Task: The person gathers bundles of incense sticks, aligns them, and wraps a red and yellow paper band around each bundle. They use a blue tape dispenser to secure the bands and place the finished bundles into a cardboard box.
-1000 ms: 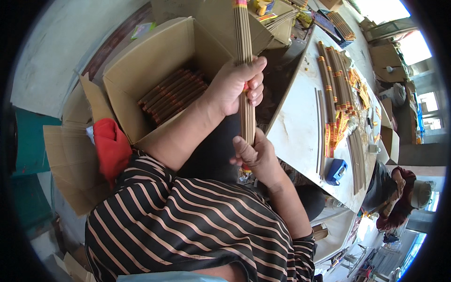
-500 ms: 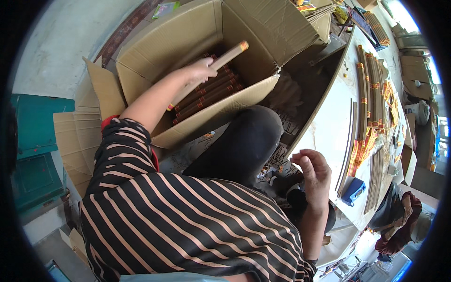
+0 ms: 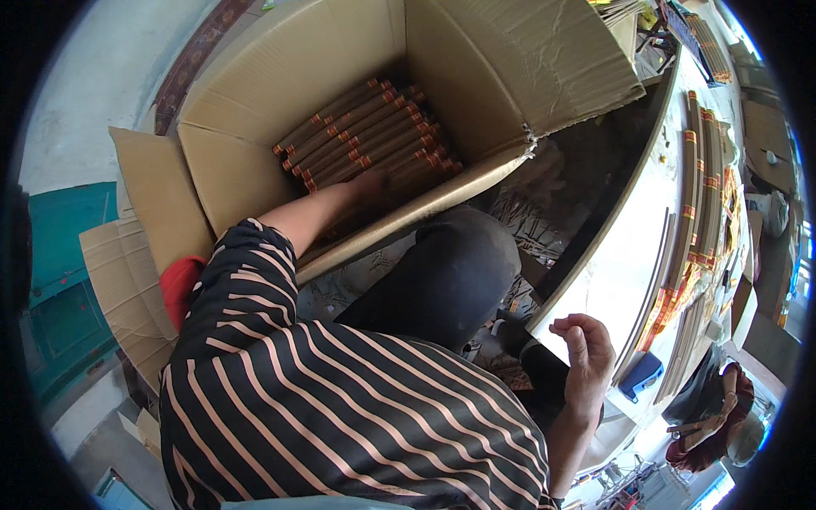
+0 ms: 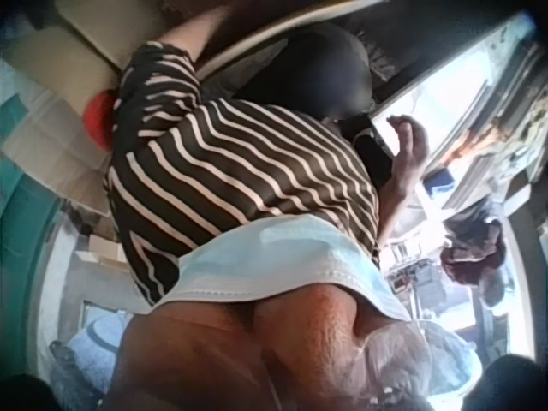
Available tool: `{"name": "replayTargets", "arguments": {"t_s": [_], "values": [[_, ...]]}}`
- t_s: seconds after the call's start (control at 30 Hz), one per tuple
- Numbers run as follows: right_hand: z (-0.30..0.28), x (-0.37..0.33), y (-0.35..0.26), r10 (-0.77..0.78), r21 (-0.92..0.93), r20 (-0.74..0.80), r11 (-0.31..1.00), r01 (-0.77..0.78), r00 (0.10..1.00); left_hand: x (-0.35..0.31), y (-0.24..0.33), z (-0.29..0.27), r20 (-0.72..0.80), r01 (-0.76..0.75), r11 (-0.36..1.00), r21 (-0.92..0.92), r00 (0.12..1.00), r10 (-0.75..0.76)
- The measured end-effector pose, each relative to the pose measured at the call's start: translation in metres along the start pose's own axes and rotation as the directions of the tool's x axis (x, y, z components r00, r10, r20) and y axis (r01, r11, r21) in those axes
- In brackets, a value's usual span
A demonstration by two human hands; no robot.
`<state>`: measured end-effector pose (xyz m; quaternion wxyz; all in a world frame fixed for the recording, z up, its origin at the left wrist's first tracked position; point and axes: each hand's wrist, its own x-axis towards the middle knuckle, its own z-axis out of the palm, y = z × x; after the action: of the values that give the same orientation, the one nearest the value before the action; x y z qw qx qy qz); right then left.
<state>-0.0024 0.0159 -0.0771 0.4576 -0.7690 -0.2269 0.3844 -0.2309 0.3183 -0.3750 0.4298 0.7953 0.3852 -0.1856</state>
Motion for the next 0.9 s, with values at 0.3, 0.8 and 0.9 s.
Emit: {"name": "replayTargets", "arguments": {"t_s": [0.3,0.8,0.9], "values": [[0.005,0.010,-0.002,0.004,-0.035,0.024,0.999,-0.003,1.000,-0.016,0.011,-0.006,0.052,0.064,0.994,0.089,0.996,-0.069],[-0.029,-0.019,-0.001,-0.023,-0.342,-0.158,0.939,-0.033,0.987,0.072,-0.082,-0.034,-0.102,0.001,0.996,0.092,0.995,0.008],[-0.051,-0.038,0.032,-0.305,-0.495,-0.426,0.866,0.063,0.852,0.030,0.031,-0.108,-0.231,-0.185,0.936,0.298,0.938,0.259]]}}
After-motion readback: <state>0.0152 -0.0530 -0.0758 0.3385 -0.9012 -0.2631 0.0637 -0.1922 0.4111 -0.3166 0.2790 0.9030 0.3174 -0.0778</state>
